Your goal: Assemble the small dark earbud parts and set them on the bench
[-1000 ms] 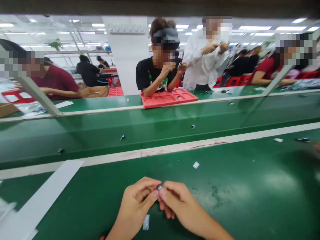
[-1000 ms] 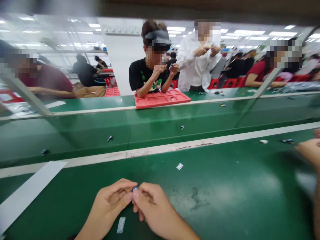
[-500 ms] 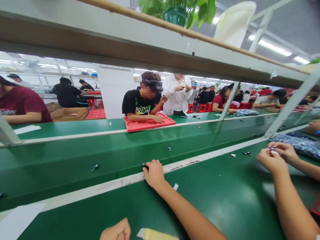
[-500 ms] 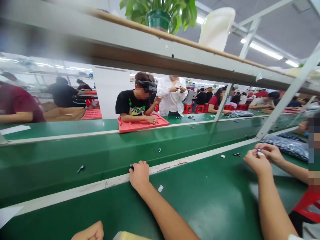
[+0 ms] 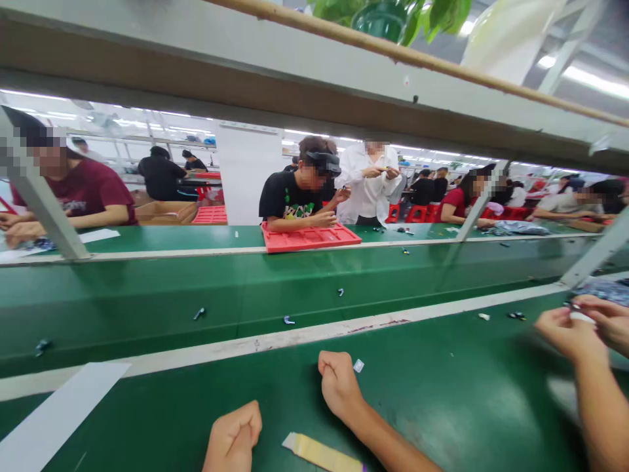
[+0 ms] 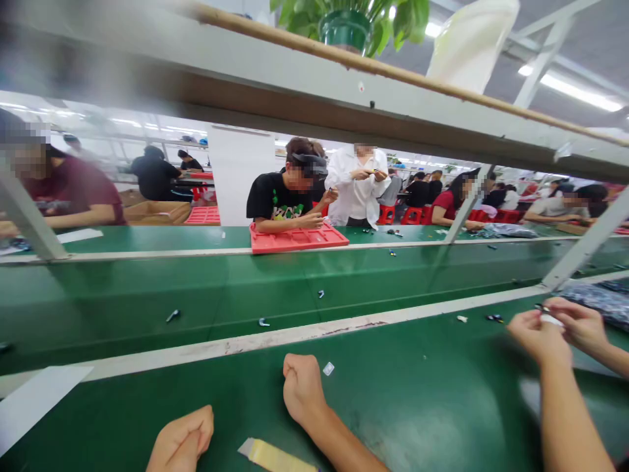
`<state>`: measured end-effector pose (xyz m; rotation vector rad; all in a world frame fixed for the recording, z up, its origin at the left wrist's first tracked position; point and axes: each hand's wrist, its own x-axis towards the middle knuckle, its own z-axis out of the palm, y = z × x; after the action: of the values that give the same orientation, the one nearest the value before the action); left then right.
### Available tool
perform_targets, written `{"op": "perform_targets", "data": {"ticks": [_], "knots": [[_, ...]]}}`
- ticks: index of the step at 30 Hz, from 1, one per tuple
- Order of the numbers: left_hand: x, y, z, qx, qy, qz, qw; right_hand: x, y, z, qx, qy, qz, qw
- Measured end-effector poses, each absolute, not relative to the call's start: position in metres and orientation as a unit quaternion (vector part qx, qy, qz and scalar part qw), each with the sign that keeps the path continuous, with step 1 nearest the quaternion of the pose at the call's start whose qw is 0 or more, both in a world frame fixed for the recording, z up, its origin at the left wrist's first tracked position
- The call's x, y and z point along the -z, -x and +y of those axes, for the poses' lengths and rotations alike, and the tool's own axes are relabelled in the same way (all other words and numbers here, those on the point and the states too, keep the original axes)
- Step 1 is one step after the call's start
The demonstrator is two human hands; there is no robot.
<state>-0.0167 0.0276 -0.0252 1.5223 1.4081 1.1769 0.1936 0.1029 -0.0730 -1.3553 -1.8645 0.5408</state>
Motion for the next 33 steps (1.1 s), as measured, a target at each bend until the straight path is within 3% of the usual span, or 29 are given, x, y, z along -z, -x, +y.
{"op": "perform_targets", "data": {"ticks": [14,26,33], "knots": [[0.019,0.014,0.029,-0.456,-0.556,0.607,0.338,0.085,-0.197,0.103,-0.282,0.526,-0.678,0.429],[0.025,0.022,0.027,-0.445,-0.570,0.615,0.314,0.055,-0.192,0.095,-0.273,0.532,-0.603,0.529],[0.025,0.023,0.030,-0.431,-0.582,0.618,0.307,0.043,-0.183,0.091,-0.290,0.535,-0.578,0.543]]}}
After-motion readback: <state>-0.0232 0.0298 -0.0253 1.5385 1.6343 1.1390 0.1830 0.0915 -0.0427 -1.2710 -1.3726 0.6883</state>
